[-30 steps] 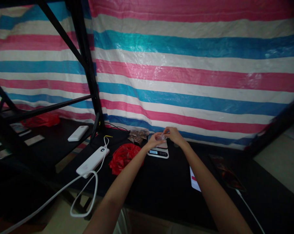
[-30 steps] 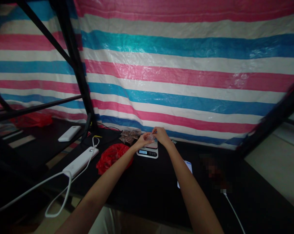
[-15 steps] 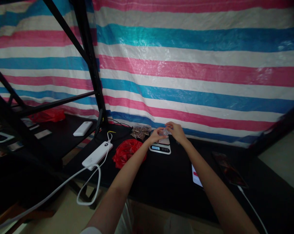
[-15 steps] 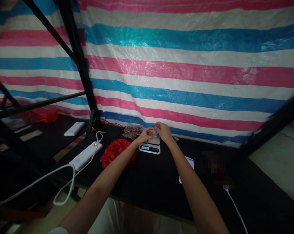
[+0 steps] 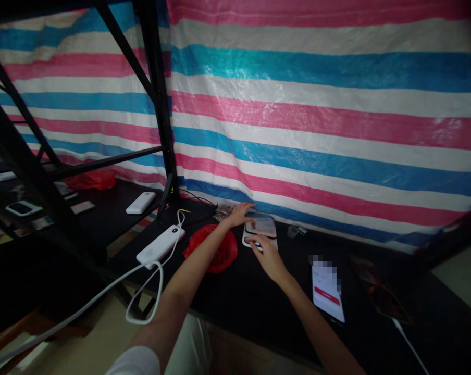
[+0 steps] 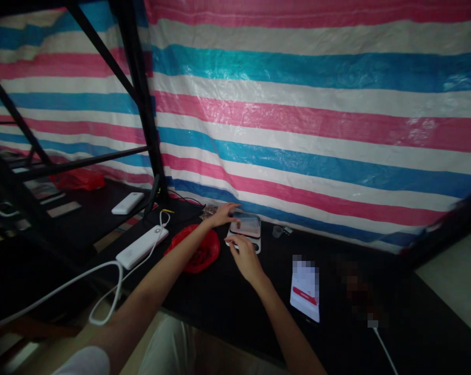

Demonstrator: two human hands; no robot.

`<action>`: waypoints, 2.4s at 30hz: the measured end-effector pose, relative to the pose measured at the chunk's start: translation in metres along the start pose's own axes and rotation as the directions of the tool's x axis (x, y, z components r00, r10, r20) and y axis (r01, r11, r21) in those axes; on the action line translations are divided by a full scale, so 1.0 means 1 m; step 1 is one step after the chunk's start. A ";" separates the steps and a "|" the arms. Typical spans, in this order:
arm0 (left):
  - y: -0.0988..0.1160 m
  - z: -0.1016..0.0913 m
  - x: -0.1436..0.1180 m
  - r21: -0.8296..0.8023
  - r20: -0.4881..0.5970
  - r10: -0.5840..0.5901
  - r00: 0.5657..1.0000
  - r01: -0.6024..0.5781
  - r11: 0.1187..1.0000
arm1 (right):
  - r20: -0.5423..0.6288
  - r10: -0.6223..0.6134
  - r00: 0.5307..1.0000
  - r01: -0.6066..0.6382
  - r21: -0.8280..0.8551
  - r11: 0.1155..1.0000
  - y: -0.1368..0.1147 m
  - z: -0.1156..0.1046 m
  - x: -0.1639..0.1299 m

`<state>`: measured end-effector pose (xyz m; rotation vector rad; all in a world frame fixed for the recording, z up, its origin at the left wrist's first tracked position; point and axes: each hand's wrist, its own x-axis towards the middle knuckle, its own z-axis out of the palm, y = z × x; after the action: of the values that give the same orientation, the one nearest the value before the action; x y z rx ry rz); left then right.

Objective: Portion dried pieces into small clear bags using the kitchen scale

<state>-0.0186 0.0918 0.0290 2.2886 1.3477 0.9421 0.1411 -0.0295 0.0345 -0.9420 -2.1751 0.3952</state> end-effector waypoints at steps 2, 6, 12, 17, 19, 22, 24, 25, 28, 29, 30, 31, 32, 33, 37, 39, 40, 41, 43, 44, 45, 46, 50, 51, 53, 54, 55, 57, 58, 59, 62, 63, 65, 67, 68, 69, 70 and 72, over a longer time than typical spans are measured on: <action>-0.008 -0.024 -0.025 -0.012 -0.017 0.040 0.999 -0.041 0.999 | 0.078 -0.050 0.996 0.050 0.000 0.999 -0.018 0.023 -0.006; -0.023 -0.060 -0.087 0.027 0.044 0.001 0.999 -0.002 1.000 | 0.126 -0.042 0.991 0.060 -0.141 0.988 -0.039 0.058 -0.009; -0.027 -0.073 -0.158 0.277 0.183 -0.138 0.973 0.084 0.957 | 0.150 0.002 0.989 0.037 -0.257 0.966 -0.036 0.081 -0.012; -0.006 -0.076 -0.176 0.382 0.081 -0.143 0.986 0.102 0.919 | 0.155 0.013 0.988 0.016 -0.186 0.982 -0.031 0.079 -0.016; 0.006 -0.075 -0.179 0.397 0.019 -0.088 0.996 0.074 0.915 | 0.158 0.035 0.987 -0.005 -0.184 0.983 -0.027 0.078 -0.018; 0.020 -0.070 -0.184 0.364 0.055 0.005 0.998 -0.025 0.931 | 0.180 0.079 0.981 -0.042 -0.204 0.978 -0.022 0.078 -0.019; 0.025 -0.064 -0.188 0.308 0.151 0.053 0.987 -0.098 0.946 | 0.186 0.084 0.979 -0.041 -0.224 0.974 -0.021 0.077 -0.020; 0.025 -0.061 -0.189 0.286 0.195 0.067 0.978 -0.122 0.951 | 0.186 0.077 0.980 -0.031 -0.238 0.971 -0.022 0.077 -0.020; 0.021 -0.055 -0.193 0.286 0.252 0.054 0.966 -0.128 0.950 | 0.181 0.062 0.981 -0.008 -0.285 0.958 -0.024 0.075 -0.021; 0.019 -0.054 -0.194 0.301 0.256 0.044 0.966 -0.122 0.946 | 0.175 0.066 0.982 -0.012 -0.296 0.955 -0.024 0.075 -0.021; 0.018 -0.054 -0.194 0.316 0.259 0.038 0.965 -0.122 0.941 | 0.168 0.074 0.983 -0.020 -0.302 0.953 -0.023 0.075 -0.022; 0.018 -0.055 -0.194 0.328 0.263 0.037 0.964 -0.125 0.936 | 0.161 0.084 0.983 -0.032 -0.305 0.952 -0.022 0.075 -0.023; 0.018 -0.055 -0.194 0.338 0.269 0.036 0.963 -0.129 0.932 | 0.154 0.095 0.983 -0.045 -0.304 0.952 -0.021 0.076 -0.023; 0.018 -0.056 -0.194 0.347 0.274 0.034 0.961 -0.132 0.929 | 0.149 0.106 0.983 -0.058 -0.298 0.953 -0.019 0.077 -0.024; 0.023 -0.056 -0.192 0.378 0.281 0.013 0.960 -0.123 0.918 | 0.135 0.144 0.980 -0.107 -0.253 0.962 -0.013 0.080 -0.024; 0.025 -0.056 -0.192 0.409 0.263 0.000 0.965 -0.112 0.906 | 0.128 0.152 0.980 -0.119 -0.232 0.966 -0.011 0.079 -0.024; 0.025 -0.057 -0.192 0.426 0.252 -0.007 0.968 -0.105 0.899 | 0.123 0.156 0.980 -0.126 -0.223 0.967 -0.011 0.078 -0.024; 0.026 -0.057 -0.193 0.437 0.248 -0.012 0.969 -0.101 0.894 | 0.118 0.159 0.980 -0.132 -0.214 0.968 -0.010 0.077 -0.024; 0.026 -0.058 -0.195 0.439 0.268 -0.012 0.963 -0.111 0.891 | 0.111 0.171 0.979 -0.147 -0.201 0.968 -0.010 0.074 -0.024; 0.025 -0.059 -0.196 0.433 0.288 -0.011 0.958 -0.120 0.893 | 0.110 0.179 0.978 -0.156 -0.196 0.968 -0.009 0.073 -0.024; 0.025 -0.059 -0.197 0.427 0.309 -0.013 0.951 -0.126 0.896 | 0.109 0.186 0.976 -0.163 -0.191 0.968 -0.009 0.072 -0.024; 0.025 -0.059 -0.198 0.424 0.324 -0.019 0.946 -0.127 0.897 | 0.111 0.191 0.975 -0.169 -0.183 0.969 -0.008 0.071 -0.024; 0.026 -0.057 -0.202 0.428 0.334 -0.069 0.940 -0.087 0.899 | 0.105 0.215 0.971 -0.199 -0.142 0.970 -0.004 0.071 -0.024; 0.026 -0.057 -0.202 0.425 0.334 -0.079 0.939 -0.075 0.902 | 0.100 0.223 0.970 -0.209 -0.130 0.969 -0.004 0.072 -0.024; 0.026 -0.057 -0.203 0.408 0.334 -0.093 0.938 -0.055 0.911 | 0.087 0.233 0.969 -0.224 -0.104 0.969 -0.004 0.071 -0.024; 0.026 -0.057 -0.203 0.400 0.331 -0.097 0.938 -0.046 0.915 | 0.078 0.233 0.969 -0.226 -0.090 0.970 -0.005 0.071 -0.023; 0.026 -0.058 -0.203 0.390 0.328 -0.097 0.940 -0.041 0.920 | 0.066 0.230 0.971 -0.225 -0.076 0.971 -0.007 0.070 -0.022; 0.026 -0.059 -0.203 0.371 0.323 -0.088 0.942 -0.040 0.928 | 0.030 0.215 0.976 -0.214 -0.055 0.975 -0.011 0.067 -0.020; 0.026 -0.060 -0.203 0.363 0.322 -0.082 0.943 -0.044 0.931 | 0.015 0.200 0.980 -0.199 -0.050 0.979 -0.014 0.065 -0.018; 0.027 -0.060 -0.203 0.360 0.325 -0.076 0.943 -0.049 0.932 | 0.006 0.180 0.984 -0.180 -0.051 0.982 -0.018 0.064 -0.016; 0.030 -0.060 -0.204 0.372 0.337 -0.071 0.939 -0.063 0.926 | 0.033 0.104 0.994 -0.100 -0.101 0.990 -0.029 0.065 -0.009; 0.031 -0.059 -0.205 0.379 0.337 -0.072 0.939 -0.066 0.923 | 0.055 0.075 0.996 -0.068 -0.131 0.989 -0.032 0.066 -0.008; 0.032 -0.059 -0.206 0.389 0.337 -0.069 0.939 -0.072 0.918 | 0.106 0.016 0.994 0.005 -0.198 0.980 -0.036 0.071 -0.005; 0.031 -0.059 -0.208 0.398 0.339 -0.066 0.939 -0.079 0.914 | 0.157 -0.035 0.987 0.074 -0.250 0.965 -0.036 0.076 -0.005; 0.031 -0.059 -0.208 0.407 0.339 -0.065 0.938 -0.084 0.910 | 0.174 -0.050 0.984 0.096 -0.267 0.959 -0.035 0.079 -0.005; 0.030 -0.059 -0.209 0.420 0.337 -0.065 0.939 -0.089 0.903 | 0.183 -0.057 0.981 0.108 -0.280 0.954 -0.034 0.080 -0.006; 0.029 -0.058 -0.210 0.435 0.334 -0.063 0.940 -0.095 0.895 | 0.186 -0.059 0.981 0.112 -0.288 0.951 -0.033 0.082 -0.006; 0.027 -0.058 -0.211 0.468 0.316 -0.060 0.947 -0.101 0.878 | 0.182 -0.053 0.982 0.105 -0.292 0.951 -0.029 0.084 -0.007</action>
<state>-0.1118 -0.1069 0.0067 2.6648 1.5340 0.2160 0.0694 -0.0545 -0.0120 -1.0091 -2.4710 0.1086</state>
